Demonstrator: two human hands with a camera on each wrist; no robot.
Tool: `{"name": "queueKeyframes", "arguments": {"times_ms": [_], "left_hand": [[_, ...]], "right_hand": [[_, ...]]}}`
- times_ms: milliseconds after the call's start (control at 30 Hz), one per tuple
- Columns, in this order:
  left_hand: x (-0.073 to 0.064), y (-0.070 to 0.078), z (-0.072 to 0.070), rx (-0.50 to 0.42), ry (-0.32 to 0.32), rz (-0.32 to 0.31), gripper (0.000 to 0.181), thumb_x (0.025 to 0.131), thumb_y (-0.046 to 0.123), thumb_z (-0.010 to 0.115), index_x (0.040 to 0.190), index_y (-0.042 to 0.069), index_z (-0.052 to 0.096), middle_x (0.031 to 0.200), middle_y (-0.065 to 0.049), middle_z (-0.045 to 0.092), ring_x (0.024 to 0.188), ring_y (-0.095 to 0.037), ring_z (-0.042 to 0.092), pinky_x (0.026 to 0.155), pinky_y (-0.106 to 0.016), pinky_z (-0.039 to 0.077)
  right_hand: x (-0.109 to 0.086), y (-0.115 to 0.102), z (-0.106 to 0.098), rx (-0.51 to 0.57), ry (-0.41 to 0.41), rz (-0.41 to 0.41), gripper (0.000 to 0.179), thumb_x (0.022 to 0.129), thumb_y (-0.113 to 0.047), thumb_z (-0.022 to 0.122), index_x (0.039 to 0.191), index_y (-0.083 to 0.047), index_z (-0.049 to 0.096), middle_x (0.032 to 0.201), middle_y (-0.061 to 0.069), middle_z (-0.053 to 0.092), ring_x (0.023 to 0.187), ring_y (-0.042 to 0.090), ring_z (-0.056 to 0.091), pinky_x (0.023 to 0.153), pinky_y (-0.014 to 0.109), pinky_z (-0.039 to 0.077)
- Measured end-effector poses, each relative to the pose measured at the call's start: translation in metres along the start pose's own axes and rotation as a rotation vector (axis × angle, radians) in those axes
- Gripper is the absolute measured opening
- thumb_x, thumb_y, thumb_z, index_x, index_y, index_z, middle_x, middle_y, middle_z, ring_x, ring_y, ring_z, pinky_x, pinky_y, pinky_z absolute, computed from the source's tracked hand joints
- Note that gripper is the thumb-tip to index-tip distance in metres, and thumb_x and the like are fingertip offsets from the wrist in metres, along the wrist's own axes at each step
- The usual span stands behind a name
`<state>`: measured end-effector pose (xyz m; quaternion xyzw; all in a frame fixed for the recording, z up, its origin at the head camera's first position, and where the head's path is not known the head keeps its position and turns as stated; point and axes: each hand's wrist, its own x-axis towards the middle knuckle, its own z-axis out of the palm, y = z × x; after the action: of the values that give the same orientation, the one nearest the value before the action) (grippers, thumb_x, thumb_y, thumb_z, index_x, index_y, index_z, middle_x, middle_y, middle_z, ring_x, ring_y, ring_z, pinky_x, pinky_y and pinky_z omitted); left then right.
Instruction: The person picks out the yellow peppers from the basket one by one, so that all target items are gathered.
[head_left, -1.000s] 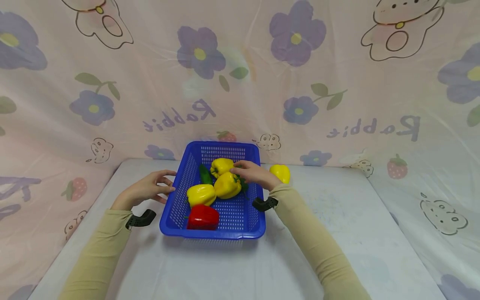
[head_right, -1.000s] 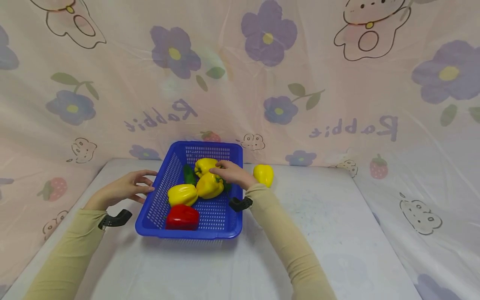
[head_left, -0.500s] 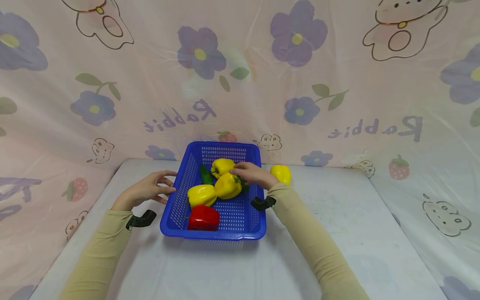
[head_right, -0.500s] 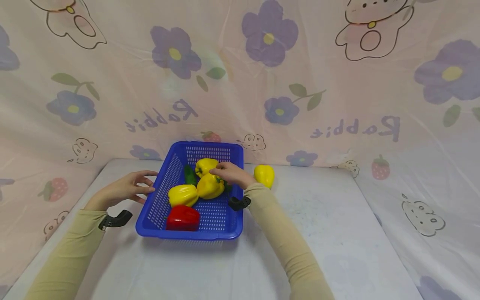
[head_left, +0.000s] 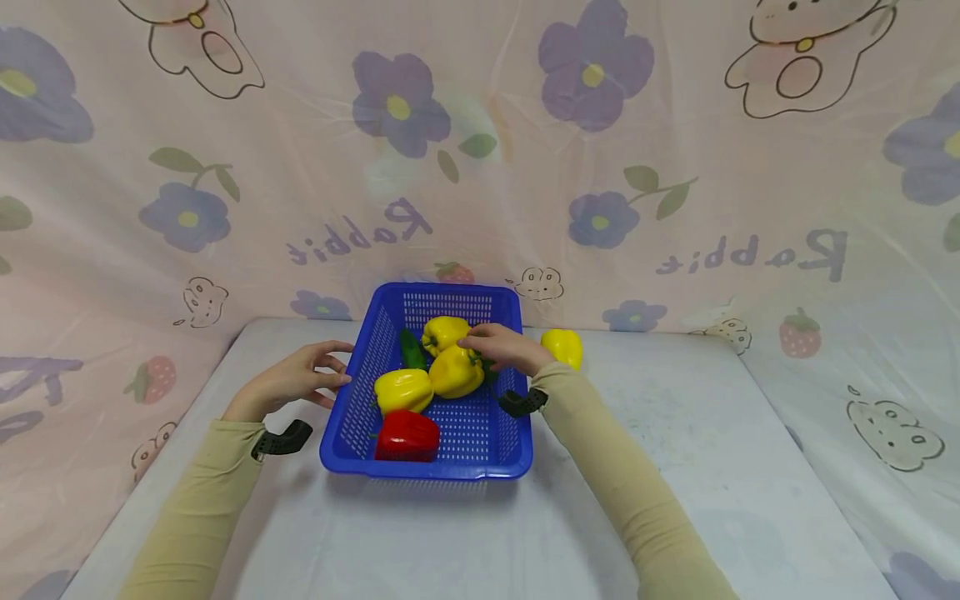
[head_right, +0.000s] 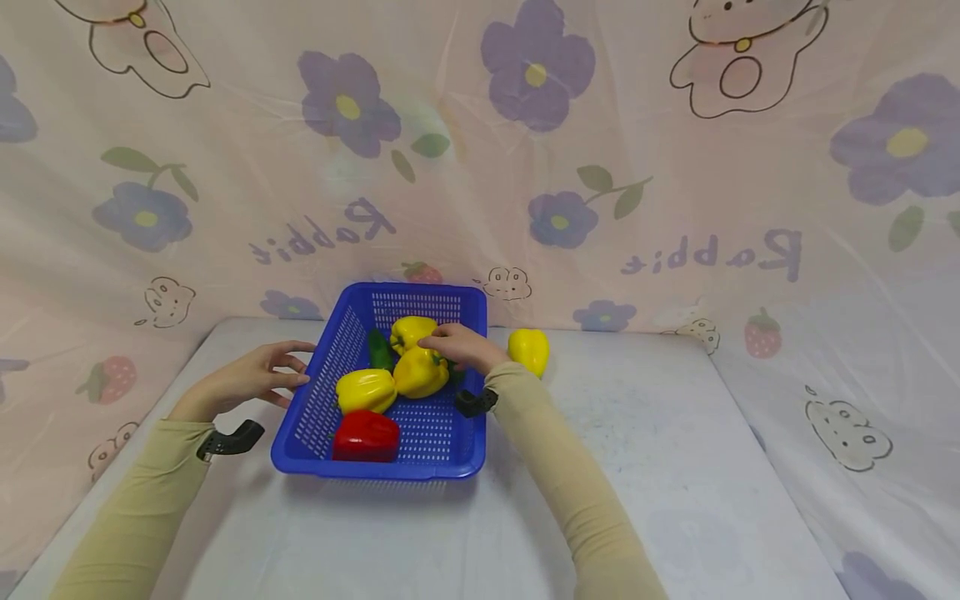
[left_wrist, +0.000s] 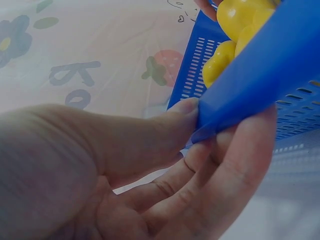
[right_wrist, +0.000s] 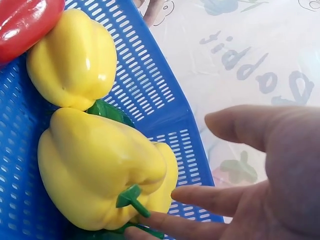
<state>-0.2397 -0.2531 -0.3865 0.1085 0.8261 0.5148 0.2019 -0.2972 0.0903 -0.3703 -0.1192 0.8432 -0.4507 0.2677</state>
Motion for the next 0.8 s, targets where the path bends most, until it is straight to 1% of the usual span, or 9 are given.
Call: {"name": "queueKeyframes", "arguments": {"times_ms": [200, 667, 800], "left_hand": [[-0.0001, 0.0005, 0.0001, 0.002, 0.001, -0.002, 0.064, 0.095, 0.011, 0.060, 0.147, -0.002, 0.024, 0.110, -0.024, 0.051, 0.085, -0.028, 0.063, 0.074, -0.048, 0.056], [0.0005, 0.0009, -0.0004, 0.004, 0.000, -0.007, 0.065, 0.094, 0.012, 0.061, 0.147, -0.002, 0.024, 0.111, -0.024, 0.051, 0.085, -0.028, 0.064, 0.074, -0.048, 0.056], [0.0007, 0.0007, -0.0007, 0.009, -0.001, -0.007, 0.066, 0.094, 0.012, 0.061, 0.147, -0.002, 0.024, 0.110, -0.024, 0.051, 0.085, -0.028, 0.064, 0.073, -0.045, 0.057]], "right_hand": [[0.0018, 0.0003, 0.0015, -0.032, -0.003, 0.009, 0.059, 0.096, -0.040, 0.054, 0.142, -0.004, 0.042, 0.138, 0.013, 0.047, 0.122, 0.030, 0.047, 0.096, 0.050, 0.045], [0.0068, -0.0029, 0.0037, -0.063, -0.023, 0.032, 0.054, 0.096, -0.036, 0.054, 0.136, 0.000, 0.049, 0.132, 0.015, 0.051, 0.120, 0.033, 0.049, 0.093, 0.053, 0.046], [0.0082, -0.0025, 0.0043, -0.075, -0.031, 0.031, 0.053, 0.096, -0.035, 0.055, 0.134, 0.000, 0.051, 0.129, 0.015, 0.053, 0.118, 0.032, 0.051, 0.093, 0.053, 0.046]]}}
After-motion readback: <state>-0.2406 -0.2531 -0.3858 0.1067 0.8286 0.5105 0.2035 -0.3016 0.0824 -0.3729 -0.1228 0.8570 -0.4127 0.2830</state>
